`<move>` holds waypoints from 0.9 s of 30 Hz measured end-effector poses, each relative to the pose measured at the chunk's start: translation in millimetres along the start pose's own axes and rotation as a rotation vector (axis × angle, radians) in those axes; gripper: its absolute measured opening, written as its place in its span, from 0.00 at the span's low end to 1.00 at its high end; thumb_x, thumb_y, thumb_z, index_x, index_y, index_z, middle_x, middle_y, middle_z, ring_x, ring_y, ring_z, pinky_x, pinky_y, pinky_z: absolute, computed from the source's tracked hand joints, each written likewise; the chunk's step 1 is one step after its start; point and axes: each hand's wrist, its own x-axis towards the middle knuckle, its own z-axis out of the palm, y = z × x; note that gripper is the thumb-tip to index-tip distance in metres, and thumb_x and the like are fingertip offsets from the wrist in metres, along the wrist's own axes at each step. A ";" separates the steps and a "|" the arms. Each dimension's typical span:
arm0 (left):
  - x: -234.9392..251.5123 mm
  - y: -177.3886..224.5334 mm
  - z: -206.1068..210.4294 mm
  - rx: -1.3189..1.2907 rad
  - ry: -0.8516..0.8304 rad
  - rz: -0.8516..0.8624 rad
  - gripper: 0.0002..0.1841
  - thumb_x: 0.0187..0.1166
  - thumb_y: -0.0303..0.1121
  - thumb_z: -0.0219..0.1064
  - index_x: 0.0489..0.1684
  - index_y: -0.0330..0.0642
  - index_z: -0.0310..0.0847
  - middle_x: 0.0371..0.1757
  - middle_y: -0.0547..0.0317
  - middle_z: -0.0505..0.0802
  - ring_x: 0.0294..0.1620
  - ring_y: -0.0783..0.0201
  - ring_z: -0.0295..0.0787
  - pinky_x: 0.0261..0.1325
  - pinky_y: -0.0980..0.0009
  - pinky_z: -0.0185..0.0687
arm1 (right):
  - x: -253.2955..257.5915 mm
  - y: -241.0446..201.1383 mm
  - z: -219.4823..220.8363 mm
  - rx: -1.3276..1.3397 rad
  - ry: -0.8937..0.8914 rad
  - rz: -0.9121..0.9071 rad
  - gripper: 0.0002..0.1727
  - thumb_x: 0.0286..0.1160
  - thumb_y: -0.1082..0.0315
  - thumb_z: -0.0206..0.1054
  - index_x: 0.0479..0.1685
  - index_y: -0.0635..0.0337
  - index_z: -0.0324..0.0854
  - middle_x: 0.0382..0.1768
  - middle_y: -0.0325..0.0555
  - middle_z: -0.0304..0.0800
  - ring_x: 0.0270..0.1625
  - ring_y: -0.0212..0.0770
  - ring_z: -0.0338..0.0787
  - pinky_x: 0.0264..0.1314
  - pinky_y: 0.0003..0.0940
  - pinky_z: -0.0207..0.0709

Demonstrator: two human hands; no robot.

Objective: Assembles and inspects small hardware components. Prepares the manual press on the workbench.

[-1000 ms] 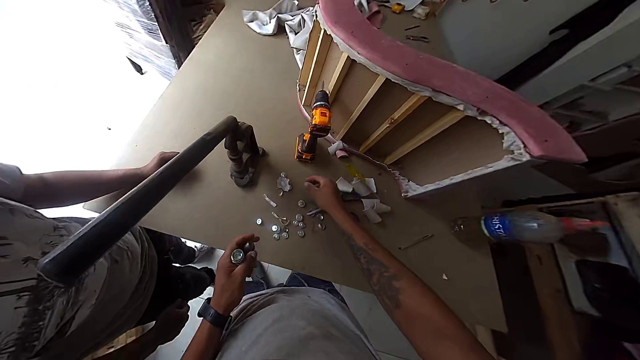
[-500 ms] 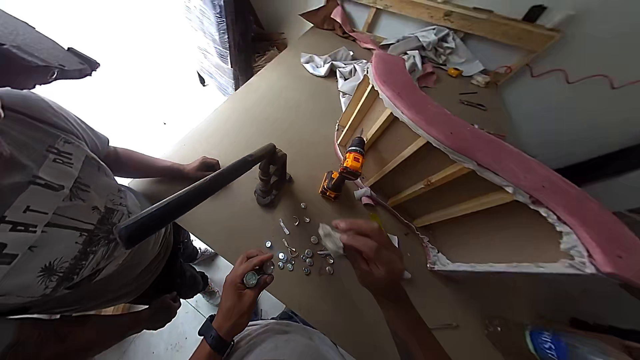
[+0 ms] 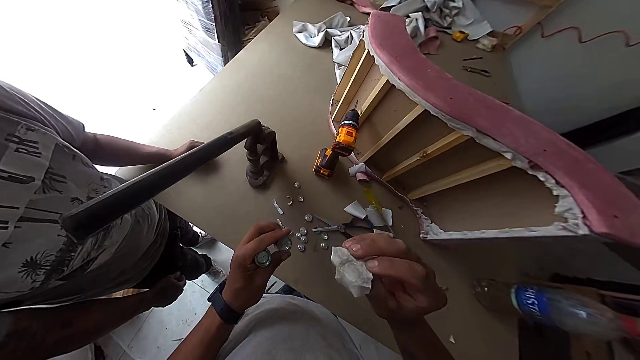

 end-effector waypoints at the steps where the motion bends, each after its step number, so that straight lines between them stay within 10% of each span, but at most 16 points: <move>1: 0.9 0.7 0.8 -0.004 -0.008 0.001 0.22 0.74 0.26 0.78 0.68 0.45 0.88 0.64 0.52 0.88 0.62 0.55 0.88 0.63 0.59 0.92 | 0.5 -2.4 2.1 0.021 0.006 0.055 0.11 0.73 0.68 0.72 0.51 0.47 0.84 0.46 0.46 0.94 0.48 0.52 0.96 0.49 0.48 0.94; 10: 1.2 2.8 0.2 0.040 -0.106 0.023 0.28 0.72 0.22 0.76 0.75 0.49 0.83 0.63 0.54 0.89 0.59 0.57 0.90 0.63 0.58 0.92 | 6.7 -5.7 38.8 0.082 -0.247 0.911 0.07 0.76 0.61 0.75 0.44 0.52 0.88 0.31 0.43 0.91 0.27 0.41 0.89 0.27 0.34 0.87; 27: -11.8 -3.3 -7.9 0.330 -0.099 0.083 0.26 0.75 0.33 0.77 0.74 0.61 0.84 0.58 0.69 0.93 0.56 0.68 0.87 0.61 0.64 0.84 | -5.6 3.7 59.8 0.020 -0.284 1.050 0.12 0.67 0.58 0.82 0.44 0.48 0.87 0.30 0.40 0.90 0.27 0.40 0.88 0.27 0.34 0.86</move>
